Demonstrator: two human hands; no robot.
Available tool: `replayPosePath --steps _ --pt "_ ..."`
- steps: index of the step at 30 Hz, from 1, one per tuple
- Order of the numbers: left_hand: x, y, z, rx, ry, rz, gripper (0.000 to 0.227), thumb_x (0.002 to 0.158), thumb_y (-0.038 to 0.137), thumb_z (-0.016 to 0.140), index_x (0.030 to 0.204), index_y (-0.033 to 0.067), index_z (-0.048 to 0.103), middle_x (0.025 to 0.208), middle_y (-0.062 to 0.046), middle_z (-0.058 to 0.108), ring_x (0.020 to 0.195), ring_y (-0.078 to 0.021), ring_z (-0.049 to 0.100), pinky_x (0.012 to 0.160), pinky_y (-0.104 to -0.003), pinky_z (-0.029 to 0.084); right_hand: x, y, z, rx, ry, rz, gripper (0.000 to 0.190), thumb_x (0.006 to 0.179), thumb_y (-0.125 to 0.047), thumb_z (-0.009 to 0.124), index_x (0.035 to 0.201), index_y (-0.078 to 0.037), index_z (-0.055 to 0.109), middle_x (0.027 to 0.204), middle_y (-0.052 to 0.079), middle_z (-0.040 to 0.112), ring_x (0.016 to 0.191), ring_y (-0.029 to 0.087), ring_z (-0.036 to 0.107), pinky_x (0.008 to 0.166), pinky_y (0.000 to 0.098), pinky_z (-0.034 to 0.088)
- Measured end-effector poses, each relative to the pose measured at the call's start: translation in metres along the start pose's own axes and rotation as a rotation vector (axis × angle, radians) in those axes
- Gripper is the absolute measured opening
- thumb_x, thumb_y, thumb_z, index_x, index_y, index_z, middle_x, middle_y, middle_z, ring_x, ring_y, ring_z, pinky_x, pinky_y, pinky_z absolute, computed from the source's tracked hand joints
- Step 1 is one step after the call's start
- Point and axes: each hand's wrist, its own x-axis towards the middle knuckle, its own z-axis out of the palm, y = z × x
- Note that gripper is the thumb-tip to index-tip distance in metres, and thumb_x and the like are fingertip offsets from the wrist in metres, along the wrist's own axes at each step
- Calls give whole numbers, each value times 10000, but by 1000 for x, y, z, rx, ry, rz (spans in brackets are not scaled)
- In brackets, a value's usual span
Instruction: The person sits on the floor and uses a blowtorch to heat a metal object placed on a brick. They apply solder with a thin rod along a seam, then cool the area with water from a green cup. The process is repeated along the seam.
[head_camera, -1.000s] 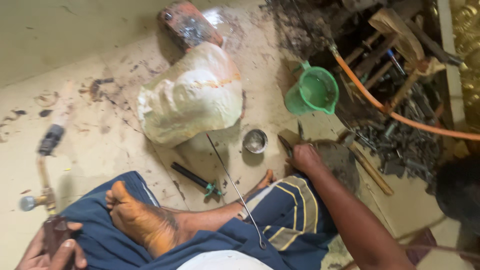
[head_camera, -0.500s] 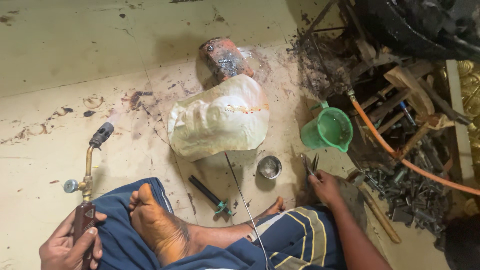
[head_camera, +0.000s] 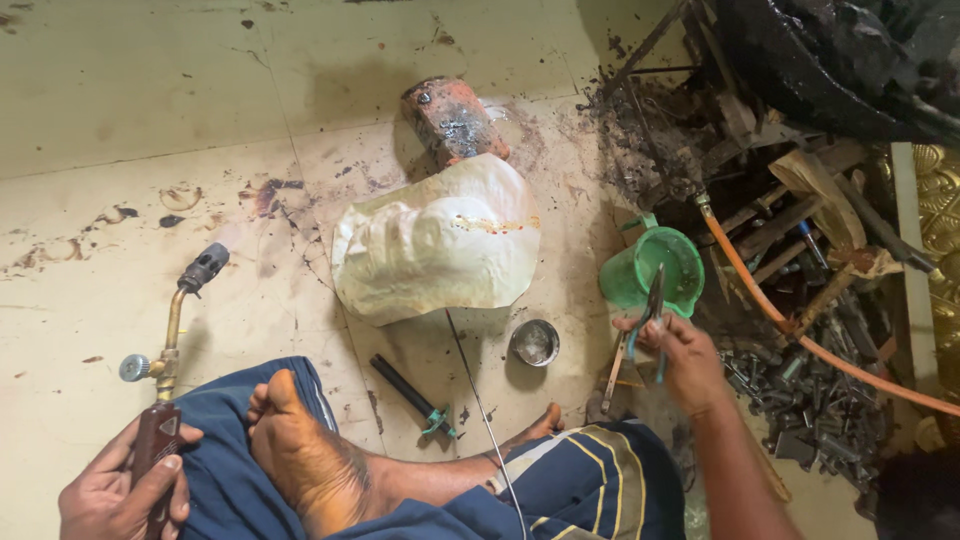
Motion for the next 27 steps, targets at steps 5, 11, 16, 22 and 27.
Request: replayPosePath --steps 5,11,16,22,27 --pt "1 -18 -6 107 52 61 588 952 -147 587 1534 -157 507 1041 -325 758 531 -207 670 412 -312 496 32 -107 2 -930 -171 99 325 1028 -348 516 1170 -144 726 1050 174 730 888 254 633 854 474 567" --pt "36 -61 -46 41 -142 -350 467 997 -75 608 1449 -68 488 752 -303 642 569 -282 690 540 -427 584 110 -179 46 -1369 -514 13 339 1018 -387 517 1178 -136 679 955 115 731 792 217 682 738 436 618" --pt "49 -101 -75 97 -237 -269 455 980 -20 657 1415 -50 529 730 -195 623 577 -204 574 545 -382 510 130 -208 79 -1541 -548 6 324 994 -380 579 1152 -117 681 887 127 745 754 236 715 730 428 609" --pt "50 -111 -78 230 -233 -188 441 962 29 687 1380 -44 566 759 -178 619 576 -191 610 565 -353 528 130 -223 98 -1592 -616 -18 324 958 -384 606 1088 -105 708 862 112 761 780 244 743 759 428 604" --pt "49 -108 -76 218 -223 -204 455 935 43 696 1364 -34 567 735 -169 623 581 -188 605 580 -348 524 135 -227 110 -1557 -668 54 366 954 -430 584 1080 -109 708 885 101 803 858 205 745 832 446 576"
